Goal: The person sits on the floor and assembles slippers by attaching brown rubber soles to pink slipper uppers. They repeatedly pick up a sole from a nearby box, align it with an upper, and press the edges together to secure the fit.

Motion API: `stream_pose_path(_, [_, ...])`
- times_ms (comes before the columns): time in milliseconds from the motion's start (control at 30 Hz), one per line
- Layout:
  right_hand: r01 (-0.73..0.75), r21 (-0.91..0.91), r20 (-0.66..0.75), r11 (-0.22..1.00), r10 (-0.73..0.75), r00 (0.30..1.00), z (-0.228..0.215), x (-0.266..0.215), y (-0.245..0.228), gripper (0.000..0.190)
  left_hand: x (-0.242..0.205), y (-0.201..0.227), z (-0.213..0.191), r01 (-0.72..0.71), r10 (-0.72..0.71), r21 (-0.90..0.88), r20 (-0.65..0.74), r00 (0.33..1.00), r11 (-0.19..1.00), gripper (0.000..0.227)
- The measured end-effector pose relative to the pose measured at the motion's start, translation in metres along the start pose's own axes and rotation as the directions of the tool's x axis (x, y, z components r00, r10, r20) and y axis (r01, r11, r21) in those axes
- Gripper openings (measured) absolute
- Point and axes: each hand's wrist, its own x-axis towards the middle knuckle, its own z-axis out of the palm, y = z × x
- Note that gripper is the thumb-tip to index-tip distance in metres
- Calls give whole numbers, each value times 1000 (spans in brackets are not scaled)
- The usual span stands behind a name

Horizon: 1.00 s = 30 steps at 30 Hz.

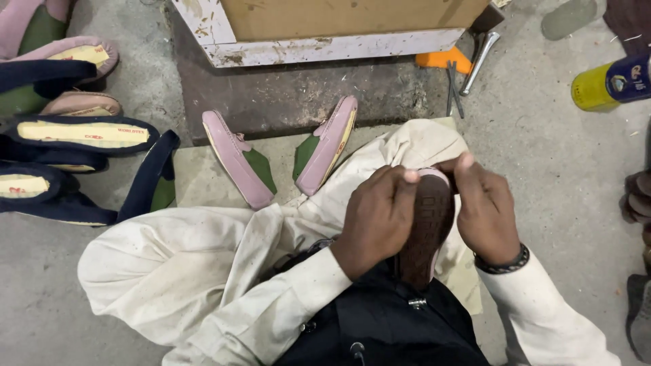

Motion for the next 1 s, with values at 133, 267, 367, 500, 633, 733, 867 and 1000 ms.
stream_pose_path(133, [48, -318, -112, 947, -88, 990, -1, 9, 3, 57, 7, 18, 10, 18, -16, 102, -18, 1000, 995, 54])
stream_pose_path(267, [112, -508, -130, 854, -204, 970, -5, 15, 4, 55, 14, 16, 17, -45, 53, 187, -41, 998, 981, 63])
stream_pose_path(367, [100, -342, -159, 934, -163, 974, -9, 14, 20, 57, 21, 11, 19, -57, 66, 173, -49, 997, 983, 61])
stream_pose_path(500, [-23, -122, 12, 992, 25, 1000, -7, -7, -11, 80, 42, 18, 1, 50, -52, 63, 19, 998, 997, 61])
stream_pose_path(633, [-82, 51, 315, 995, 62, 947, -6, -47, 10, 100, 69, 13, -13, 197, -197, 65, -1, 980, 978, 72])
stream_pose_path(733, [-147, 75, 322, 986, 116, 939, -6, -67, 24, 91, 78, 12, -13, 376, -383, 252, -21, 923, 892, 80])
stream_pose_path(867, [-146, 190, 303, 971, 84, 949, -7, -64, 50, 88, 64, 34, -26, 317, -332, 114, 153, 931, 941, 49])
stream_pose_path(1000, [-106, -244, 355, 964, 191, 915, -16, -66, 66, 75, 41, 8, -23, 270, -202, -209, 296, 934, 940, 58])
